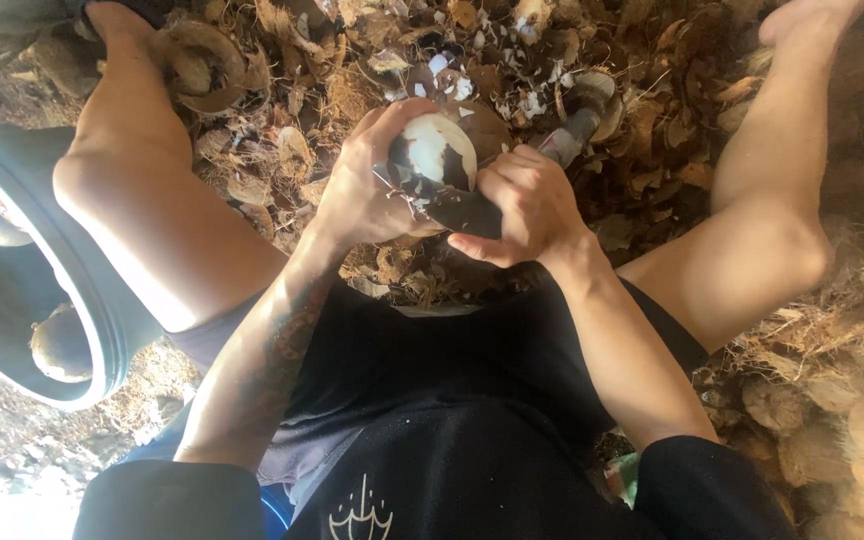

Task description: Peeling the outer husk of a coconut using a knife while sitting on the floor.

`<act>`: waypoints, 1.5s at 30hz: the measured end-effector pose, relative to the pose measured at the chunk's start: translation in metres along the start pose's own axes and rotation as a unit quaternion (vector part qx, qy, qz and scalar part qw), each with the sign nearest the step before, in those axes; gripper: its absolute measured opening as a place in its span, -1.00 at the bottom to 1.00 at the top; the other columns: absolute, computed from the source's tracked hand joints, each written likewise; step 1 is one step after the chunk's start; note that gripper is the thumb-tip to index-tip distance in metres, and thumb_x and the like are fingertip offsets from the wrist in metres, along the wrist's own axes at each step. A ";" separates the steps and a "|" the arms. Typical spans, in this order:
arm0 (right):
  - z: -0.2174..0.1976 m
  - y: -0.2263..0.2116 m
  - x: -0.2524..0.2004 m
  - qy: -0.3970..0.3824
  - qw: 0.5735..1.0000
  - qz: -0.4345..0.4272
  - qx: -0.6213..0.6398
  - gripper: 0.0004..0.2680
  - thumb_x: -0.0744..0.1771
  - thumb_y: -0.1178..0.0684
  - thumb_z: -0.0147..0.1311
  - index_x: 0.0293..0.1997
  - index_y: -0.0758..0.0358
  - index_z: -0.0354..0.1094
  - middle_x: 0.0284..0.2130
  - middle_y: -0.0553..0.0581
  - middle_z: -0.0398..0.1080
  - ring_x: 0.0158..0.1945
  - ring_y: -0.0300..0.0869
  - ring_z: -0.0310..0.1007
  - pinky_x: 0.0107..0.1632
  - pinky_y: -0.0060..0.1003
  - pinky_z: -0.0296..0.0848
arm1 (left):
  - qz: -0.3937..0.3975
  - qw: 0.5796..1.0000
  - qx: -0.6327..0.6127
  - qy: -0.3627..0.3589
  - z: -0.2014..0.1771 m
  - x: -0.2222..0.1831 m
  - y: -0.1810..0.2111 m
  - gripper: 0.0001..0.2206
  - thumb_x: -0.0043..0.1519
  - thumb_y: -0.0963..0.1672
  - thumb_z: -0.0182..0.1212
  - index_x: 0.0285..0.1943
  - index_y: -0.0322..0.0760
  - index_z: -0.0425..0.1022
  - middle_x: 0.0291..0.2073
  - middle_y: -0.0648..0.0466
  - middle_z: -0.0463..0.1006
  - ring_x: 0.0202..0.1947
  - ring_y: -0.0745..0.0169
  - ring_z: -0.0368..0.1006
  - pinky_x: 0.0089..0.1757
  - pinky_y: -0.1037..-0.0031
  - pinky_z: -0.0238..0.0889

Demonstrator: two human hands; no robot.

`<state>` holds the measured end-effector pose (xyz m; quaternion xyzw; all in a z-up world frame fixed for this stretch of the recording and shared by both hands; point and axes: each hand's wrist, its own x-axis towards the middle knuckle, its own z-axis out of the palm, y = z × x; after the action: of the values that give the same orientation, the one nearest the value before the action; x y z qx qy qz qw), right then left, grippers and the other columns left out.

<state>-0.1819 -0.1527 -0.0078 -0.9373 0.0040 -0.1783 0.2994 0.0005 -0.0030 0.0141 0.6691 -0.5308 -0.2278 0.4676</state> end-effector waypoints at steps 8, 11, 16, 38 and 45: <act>0.006 0.016 0.002 0.026 1.000 -0.016 0.000 -0.53 0.28 -0.45 -0.01 -0.52 0.26 0.32 -0.58 0.12 0.32 -0.52 -0.07 0.18 -0.23 -0.19 0.27 | -0.026 1.000 -0.004 0.008 -0.001 0.004 0.005 -0.19 -0.23 -0.13 0.64 0.27 -0.43 0.38 0.02 -0.22 0.61 -0.01 -0.13 0.61 0.02 0.15 0.56; 0.016 0.029 -0.004 0.039 0.999 -0.013 -0.003 -0.53 0.29 -0.48 -0.06 -0.53 0.19 0.31 -0.61 0.05 0.31 -0.55 -0.11 0.16 -0.27 -0.21 0.27 | -0.055 0.998 -0.032 -0.004 0.000 0.007 0.002 -0.19 -0.24 -0.18 0.62 0.28 -0.47 0.37 0.01 -0.23 0.61 -0.02 -0.11 0.63 0.03 0.18 0.59; 0.051 0.111 -0.042 0.044 0.992 0.110 0.053 -0.55 0.34 -0.52 -0.01 -0.59 -0.02 0.21 -0.71 -0.04 0.28 -0.56 -0.06 0.36 -0.32 -0.17 0.35 | -0.043 0.996 -0.065 -0.031 0.003 -0.001 -0.015 -0.18 -0.14 0.03 0.74 0.20 -0.54 0.43 -0.12 -0.48 0.53 -0.10 -0.54 0.57 -0.25 -0.09 0.61; 0.020 0.005 -0.015 0.005 0.998 0.058 0.038 -0.45 0.28 -0.55 0.13 -0.40 0.31 0.40 -0.63 0.29 0.36 -0.51 0.12 0.48 -0.30 -0.08 0.45 | -0.083 0.995 -0.048 0.007 0.010 -0.003 -0.006 -0.05 -0.20 0.09 0.71 0.33 -0.46 0.35 0.02 -0.54 0.48 0.08 -0.66 0.49 -0.10 -0.25 0.55; 0.022 0.016 -0.011 0.026 0.997 0.062 0.049 -0.48 0.25 -0.57 0.15 -0.51 0.19 0.30 -0.66 0.20 0.26 -0.53 0.07 0.39 -0.29 -0.13 0.39 | -0.110 0.991 -0.077 0.019 0.009 -0.002 0.000 -0.07 -0.21 0.06 0.68 0.32 -0.45 0.36 0.03 -0.59 0.45 0.08 -0.70 0.48 -0.14 -0.26 0.55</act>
<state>-0.1829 -0.1524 -0.0371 -0.9143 0.0611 -0.1841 0.3556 -0.0073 -0.0043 0.0098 0.6895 -0.4256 -0.3053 0.5003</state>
